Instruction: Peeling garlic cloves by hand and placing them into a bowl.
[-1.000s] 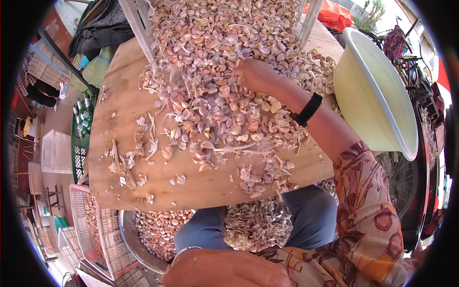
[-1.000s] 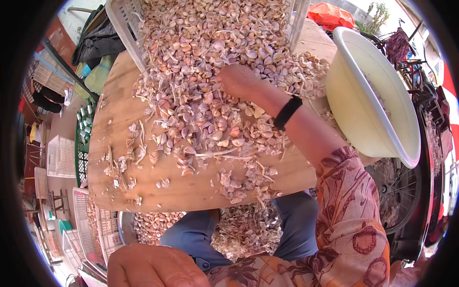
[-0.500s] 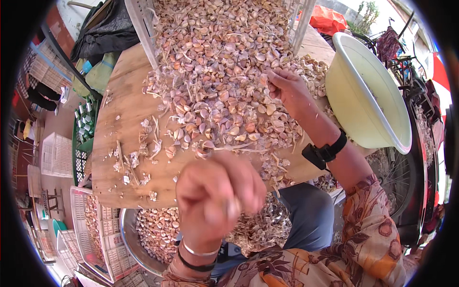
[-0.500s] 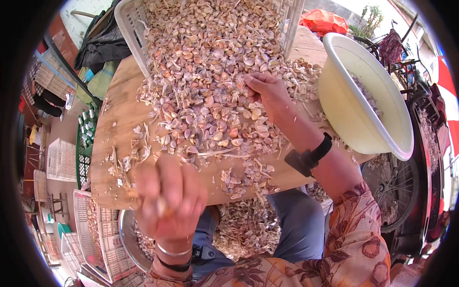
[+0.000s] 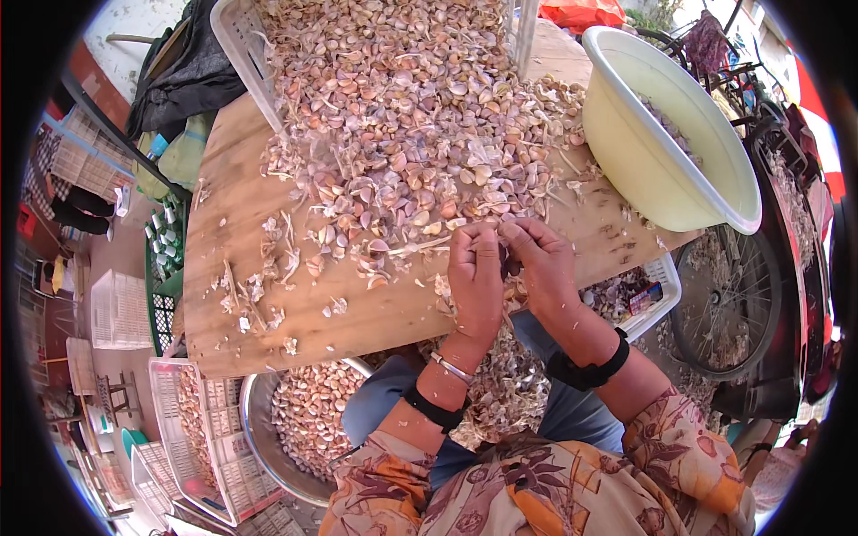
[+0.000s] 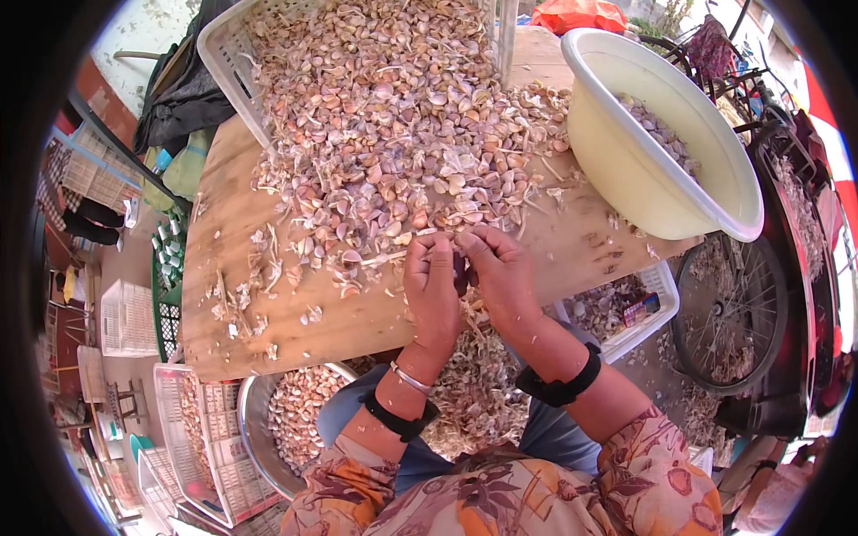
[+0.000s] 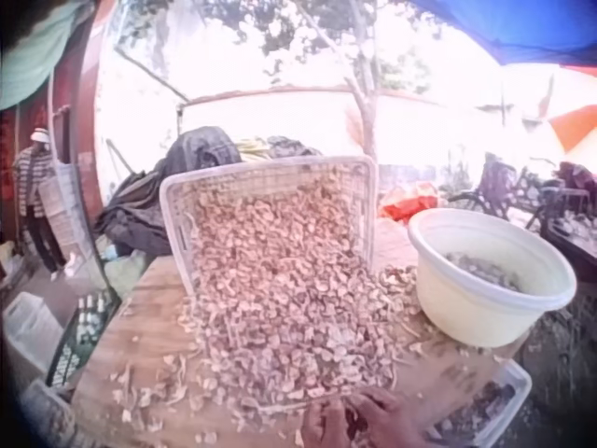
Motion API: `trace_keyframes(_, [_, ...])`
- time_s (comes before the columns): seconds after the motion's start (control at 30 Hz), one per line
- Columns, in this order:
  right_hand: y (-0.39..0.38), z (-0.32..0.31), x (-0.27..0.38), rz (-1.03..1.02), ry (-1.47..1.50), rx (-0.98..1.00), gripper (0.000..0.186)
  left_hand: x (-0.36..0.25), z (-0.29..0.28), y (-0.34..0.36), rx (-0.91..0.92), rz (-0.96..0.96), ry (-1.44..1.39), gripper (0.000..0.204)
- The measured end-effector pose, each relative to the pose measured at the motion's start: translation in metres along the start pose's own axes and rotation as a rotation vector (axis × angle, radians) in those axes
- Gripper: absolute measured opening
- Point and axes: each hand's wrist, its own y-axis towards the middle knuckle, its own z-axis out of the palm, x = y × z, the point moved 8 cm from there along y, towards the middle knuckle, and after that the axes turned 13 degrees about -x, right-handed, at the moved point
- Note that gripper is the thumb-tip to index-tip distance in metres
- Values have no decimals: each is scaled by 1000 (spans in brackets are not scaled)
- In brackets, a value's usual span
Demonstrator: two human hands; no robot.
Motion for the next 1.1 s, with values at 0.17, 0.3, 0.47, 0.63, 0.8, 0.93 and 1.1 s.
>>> trace_keyframes(0.17, [-4, 23, 9, -116, -556, 701, 14, -22, -35, 37, 54, -222, -611, 17])
trace_keyframes(0.3, [81, 63, 48, -732, -686, 448, 14, -23, -70, 54, -209, -252, -584, 21])
trace_keyframes(0.47, [159, 132, -1, -1160, -1075, 577, 13, -11, -64, 57, -118, -356, -750, 20])
trace_keyframes(0.63, [162, 138, -4, -1127, -1111, 642, 13, -6, -70, 57, -139, -385, -769, 20])
trace_keyframes(0.8, [137, 89, 37, -526, -806, 309, 20, -4, -56, 46, -224, -403, -689, 23])
trace_keyframes(0.93, [78, 106, 24, -703, -738, 693, 21, 6, -52, 39, -371, -521, -693, 24])
trace_keyframes(1.1, [132, 139, -15, -1038, -1230, 525, 19, 1, -63, 51, -232, -468, -787, 18])
